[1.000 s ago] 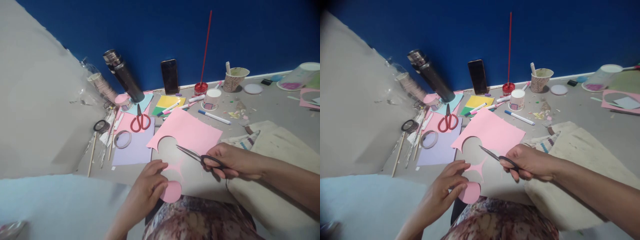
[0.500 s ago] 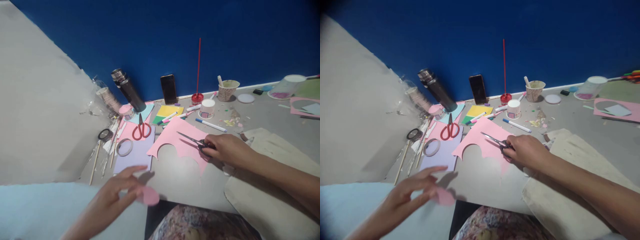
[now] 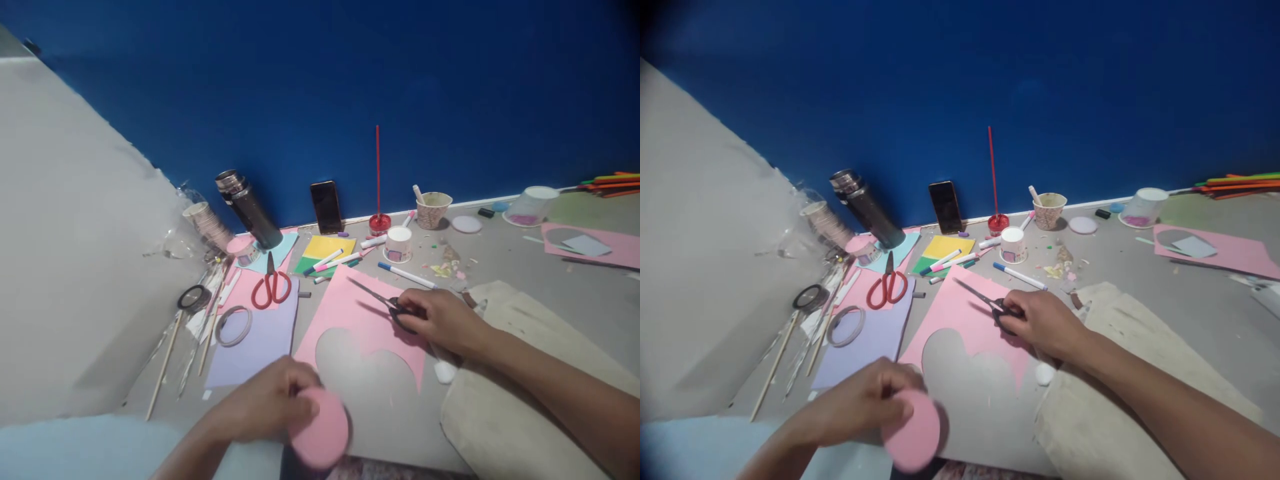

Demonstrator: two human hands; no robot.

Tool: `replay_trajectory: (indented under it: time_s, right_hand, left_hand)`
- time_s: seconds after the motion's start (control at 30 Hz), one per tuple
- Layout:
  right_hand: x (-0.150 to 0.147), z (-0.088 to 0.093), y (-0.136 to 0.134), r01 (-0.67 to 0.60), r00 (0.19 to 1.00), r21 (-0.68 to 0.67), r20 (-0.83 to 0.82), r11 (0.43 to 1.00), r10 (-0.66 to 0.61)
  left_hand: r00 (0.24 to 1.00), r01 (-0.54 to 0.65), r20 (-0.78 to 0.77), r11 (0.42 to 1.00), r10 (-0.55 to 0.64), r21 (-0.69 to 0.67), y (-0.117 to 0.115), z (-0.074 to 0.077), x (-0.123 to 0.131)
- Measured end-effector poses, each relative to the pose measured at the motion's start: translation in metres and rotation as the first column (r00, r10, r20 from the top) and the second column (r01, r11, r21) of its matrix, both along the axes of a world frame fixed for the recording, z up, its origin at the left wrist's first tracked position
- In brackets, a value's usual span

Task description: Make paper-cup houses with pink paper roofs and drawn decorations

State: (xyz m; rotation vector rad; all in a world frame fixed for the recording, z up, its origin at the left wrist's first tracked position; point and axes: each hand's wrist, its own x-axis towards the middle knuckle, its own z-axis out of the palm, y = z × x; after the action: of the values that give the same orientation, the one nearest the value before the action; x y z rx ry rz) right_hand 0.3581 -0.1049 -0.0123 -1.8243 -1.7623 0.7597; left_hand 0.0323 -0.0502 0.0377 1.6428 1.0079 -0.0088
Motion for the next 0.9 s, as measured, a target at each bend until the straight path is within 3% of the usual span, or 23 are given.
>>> replay_trajectory:
  time_s: [0.07, 0.17, 0.23, 0.27, 0.37, 0.47, 0.5, 0.57, 0.7, 0.77, 0.9]
  right_hand:
    - [-0.003, -0.001, 0.001, -0.021, 1.000, 0.048, -0.002, 0.999, 0.021]
    - [-0.003, -0.004, 0.002, 0.068, 0.997, 0.109, -0.053, 0.992, -0.062]
    - [0.000, -0.008, 0.004, 0.135, 0.989, 0.128, -0.083, 0.983, -0.125]
    - [0.003, -0.010, 0.005, 0.162, 0.984, 0.132, -0.093, 0.978, -0.150]
    - [0.010, -0.014, 0.006, 0.218, 0.970, 0.108, -0.136, 0.970, -0.203]
    - [0.014, -0.014, 0.007, 0.251, 0.954, 0.075, -0.189, 0.965, -0.234]
    - [0.013, -0.014, 0.007, 0.254, 0.950, 0.071, -0.204, 0.965, -0.235]
    - [0.011, -0.012, 0.006, 0.241, 0.949, 0.057, -0.224, 0.969, -0.223]
    - [0.003, -0.008, 0.003, 0.168, 0.970, 0.058, -0.185, 0.984, -0.155]
    - [0.000, -0.007, 0.002, 0.154, 0.977, 0.081, -0.159, 0.985, -0.140]
    - [0.000, -0.008, 0.003, 0.244, 0.965, 0.098, -0.127, 0.965, -0.231]
  left_hand:
    - [0.996, 0.050, 0.075, 0.998, -0.053, 0.046, -0.004, 0.005, 0.000]
    - [0.993, -0.115, 0.072, 0.932, 0.095, 0.345, 0.021, -0.001, 0.017]
    - [0.986, -0.164, 0.043, 0.902, 0.160, 0.400, 0.047, -0.011, 0.035]
    - [0.978, -0.203, 0.038, 0.902, 0.205, 0.380, 0.058, -0.016, 0.044]
    - [0.982, -0.174, -0.023, 0.938, 0.189, 0.298, 0.075, -0.026, 0.059]
    - [0.986, -0.147, -0.051, 0.970, 0.160, 0.191, 0.060, -0.028, 0.048]
    - [0.982, -0.182, -0.037, 0.981, 0.185, 0.072, 0.051, -0.029, 0.039]
    - [0.954, -0.298, -0.017, 0.945, 0.298, -0.132, 0.031, -0.032, 0.020]
    - [0.893, -0.416, 0.057, 0.866, 0.447, -0.276, 0.011, -0.043, 0.002]
    - [0.870, -0.446, 0.088, 0.851, 0.485, -0.279, 0.016, -0.045, 0.007]
    - [0.864, -0.437, 0.138, 0.857, 0.485, -0.274, 0.038, -0.039, 0.024]
